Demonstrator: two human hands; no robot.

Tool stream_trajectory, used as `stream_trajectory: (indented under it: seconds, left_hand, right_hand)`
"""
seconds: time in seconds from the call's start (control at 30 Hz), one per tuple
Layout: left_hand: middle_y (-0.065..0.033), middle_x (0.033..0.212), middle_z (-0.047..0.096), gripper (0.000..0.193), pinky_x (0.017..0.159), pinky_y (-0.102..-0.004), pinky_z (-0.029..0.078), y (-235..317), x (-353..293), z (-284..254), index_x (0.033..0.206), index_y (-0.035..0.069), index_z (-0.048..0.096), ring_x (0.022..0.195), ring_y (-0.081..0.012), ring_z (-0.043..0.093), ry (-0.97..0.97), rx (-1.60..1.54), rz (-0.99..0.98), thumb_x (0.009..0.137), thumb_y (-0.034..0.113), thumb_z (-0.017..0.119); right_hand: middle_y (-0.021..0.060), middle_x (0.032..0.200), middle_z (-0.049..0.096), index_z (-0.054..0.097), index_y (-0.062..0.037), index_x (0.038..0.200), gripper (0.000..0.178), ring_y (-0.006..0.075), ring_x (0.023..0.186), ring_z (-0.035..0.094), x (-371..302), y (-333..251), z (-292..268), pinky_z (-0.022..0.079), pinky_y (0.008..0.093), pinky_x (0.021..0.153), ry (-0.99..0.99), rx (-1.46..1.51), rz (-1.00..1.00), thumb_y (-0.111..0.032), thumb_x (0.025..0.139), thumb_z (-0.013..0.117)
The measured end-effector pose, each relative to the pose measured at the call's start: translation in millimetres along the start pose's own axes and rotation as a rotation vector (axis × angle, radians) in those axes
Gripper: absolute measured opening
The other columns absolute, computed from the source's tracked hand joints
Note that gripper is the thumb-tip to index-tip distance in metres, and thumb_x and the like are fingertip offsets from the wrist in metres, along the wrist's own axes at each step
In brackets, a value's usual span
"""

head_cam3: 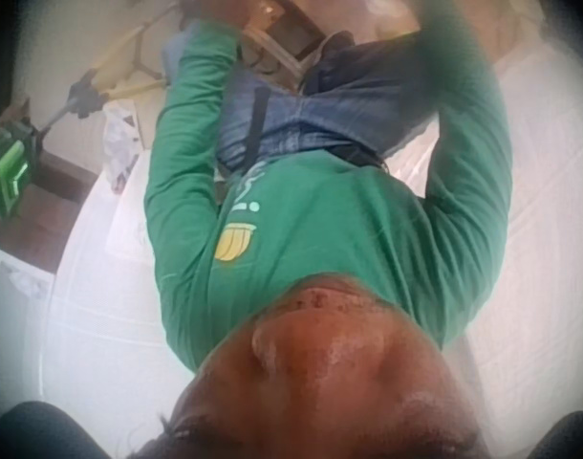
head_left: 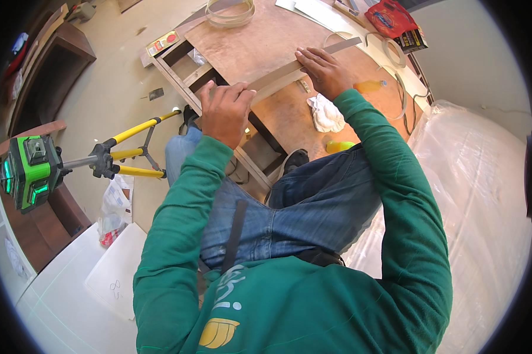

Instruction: The person attaches hinges to a white cabinet door and wipes the surface with a cloth. They then handle a long wooden trim piece, wiping it and inspecting it closely.

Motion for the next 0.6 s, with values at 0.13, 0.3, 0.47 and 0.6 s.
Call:
stream_trajectory:
  seconds: [0.13,0.3,0.47,0.6]
  left_hand:
    - [-0.0018,0.130,0.070,0.054,0.113,-0.0532,0.041,-17.4,-11.8,-21.8,0.130,0.015,0.066,0.118,-0.0254,0.065,-0.085,-0.020,-0.125,0.082,0.028,0.088]
    - [-0.0101,0.152,0.057,0.089,0.116,-0.0504,0.039,-64.7,-41.3,-58.3,0.147,0.015,0.057,0.136,-0.0301,0.054,-0.145,-0.121,-0.250,0.071,0.045,0.094]
    - [-0.0172,0.136,0.068,0.080,0.104,-0.0443,0.052,-87.2,-78.9,-30.0,0.143,0.010,0.060,0.123,-0.0347,0.064,-0.173,-0.425,-0.427,0.074,0.032,0.095]
    - [-0.0167,0.119,0.076,0.062,0.096,-0.0363,0.057,-92.9,-86.6,-9.7,0.137,0.008,0.064,0.108,-0.0253,0.073,-0.052,-0.609,-0.707,0.082,0.016,0.092]
  right_hand:
    - [0.0048,0.149,0.064,0.060,-0.0110,0.147,0.056,0.0279,0.139,0.058,3.3,-4.8,3.9,0.049,0.0410,0.117,-0.063,0.018,0.030,-0.010,0.092,0.069]
    - [0.0082,0.158,0.055,0.047,-0.0122,0.158,0.071,0.0294,0.147,0.049,-2.3,-7.2,2.5,0.040,0.0452,0.125,-0.138,0.011,0.046,-0.010,0.090,0.070]
    - [0.0126,0.164,0.047,0.039,-0.0154,0.164,0.083,0.0336,0.151,0.044,5.2,-20.7,0.5,0.032,0.0502,0.130,-0.154,0.075,0.084,-0.013,0.088,0.071]
    - [0.0169,0.168,0.041,0.038,-0.0115,0.164,0.084,0.0370,0.156,0.037,0.0,-26.8,1.1,0.027,0.0538,0.131,-0.178,-0.021,0.112,-0.014,0.086,0.066]
Point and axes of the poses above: each hand's wrist, its own x-axis towards the middle knuckle, its own z-axis out of the palm, y = z × x, the point moved 10 cm from there along x, towards the middle knuckle
